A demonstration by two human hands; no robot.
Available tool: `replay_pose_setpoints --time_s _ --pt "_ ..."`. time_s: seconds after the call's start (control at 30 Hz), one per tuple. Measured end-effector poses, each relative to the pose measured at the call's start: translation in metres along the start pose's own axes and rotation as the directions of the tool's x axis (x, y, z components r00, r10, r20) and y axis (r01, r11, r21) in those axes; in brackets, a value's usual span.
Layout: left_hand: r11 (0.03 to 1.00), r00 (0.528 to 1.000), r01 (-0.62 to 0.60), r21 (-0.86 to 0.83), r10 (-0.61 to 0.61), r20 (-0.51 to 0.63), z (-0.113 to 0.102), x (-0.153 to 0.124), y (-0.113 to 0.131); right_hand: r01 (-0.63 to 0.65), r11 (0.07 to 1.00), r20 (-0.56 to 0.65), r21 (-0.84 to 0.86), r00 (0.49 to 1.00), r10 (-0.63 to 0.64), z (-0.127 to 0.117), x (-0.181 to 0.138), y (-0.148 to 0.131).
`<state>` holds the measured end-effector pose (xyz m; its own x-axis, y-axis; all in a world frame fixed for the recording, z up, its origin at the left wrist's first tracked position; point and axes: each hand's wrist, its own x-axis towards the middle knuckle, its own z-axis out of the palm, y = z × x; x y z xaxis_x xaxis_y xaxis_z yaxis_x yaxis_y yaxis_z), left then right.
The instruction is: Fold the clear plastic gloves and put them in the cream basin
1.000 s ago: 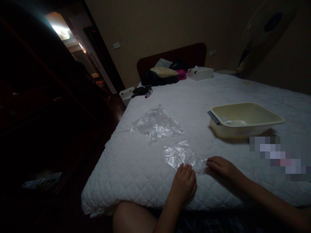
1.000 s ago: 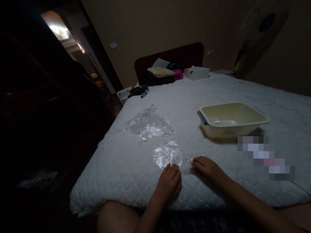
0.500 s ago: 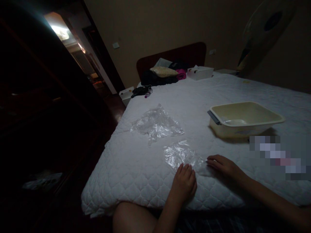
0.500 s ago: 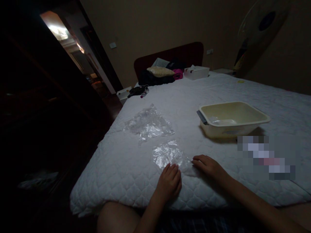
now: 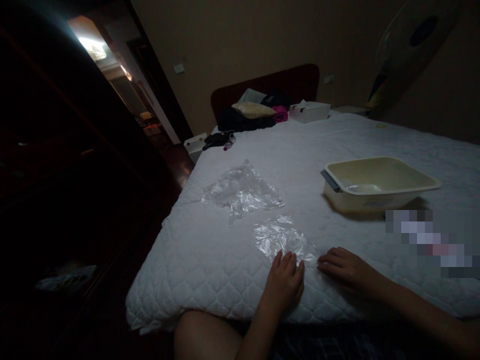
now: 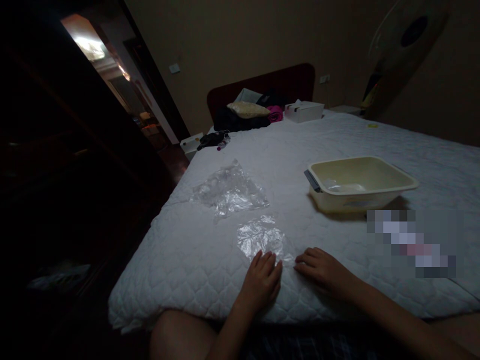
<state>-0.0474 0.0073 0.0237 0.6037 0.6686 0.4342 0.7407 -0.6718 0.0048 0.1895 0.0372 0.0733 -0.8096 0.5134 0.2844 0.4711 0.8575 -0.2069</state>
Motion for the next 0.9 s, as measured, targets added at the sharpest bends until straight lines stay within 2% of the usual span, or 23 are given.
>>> replay_pose_setpoints --time_s 0.1,0.3,0.43,0.57,0.7,0.9 --pt "1.000 1.000 -0.017 0.025 0.017 -0.013 0.001 0.000 0.000 -0.058 0.997 0.066 0.055 0.996 0.055 -0.004 0.001 -0.004" --pt "0.997 0.998 -0.044 0.058 0.046 -0.033 0.004 -0.001 0.000 -0.219 0.968 -0.026 0.121 0.974 0.223 0.000 0.005 0.001" --pt "0.996 0.998 -0.051 0.077 0.053 -0.020 0.003 0.000 0.001 -0.382 0.909 -0.082 0.168 0.913 0.399 0.004 0.016 0.004" --pt "0.995 0.998 -0.059 0.085 0.061 -0.011 0.002 0.001 0.001 -0.517 0.821 -0.037 0.243 0.841 0.540 0.007 0.025 0.006" --pt "0.994 0.998 -0.061 0.091 0.063 -0.018 0.003 0.001 0.001 -0.570 0.792 0.011 0.219 0.813 0.582 0.012 0.033 0.010" --pt "0.993 0.997 -0.072 0.091 0.073 -0.014 0.003 0.000 0.000 -0.545 0.838 0.004 -0.004 0.838 0.545 0.019 0.044 0.009"
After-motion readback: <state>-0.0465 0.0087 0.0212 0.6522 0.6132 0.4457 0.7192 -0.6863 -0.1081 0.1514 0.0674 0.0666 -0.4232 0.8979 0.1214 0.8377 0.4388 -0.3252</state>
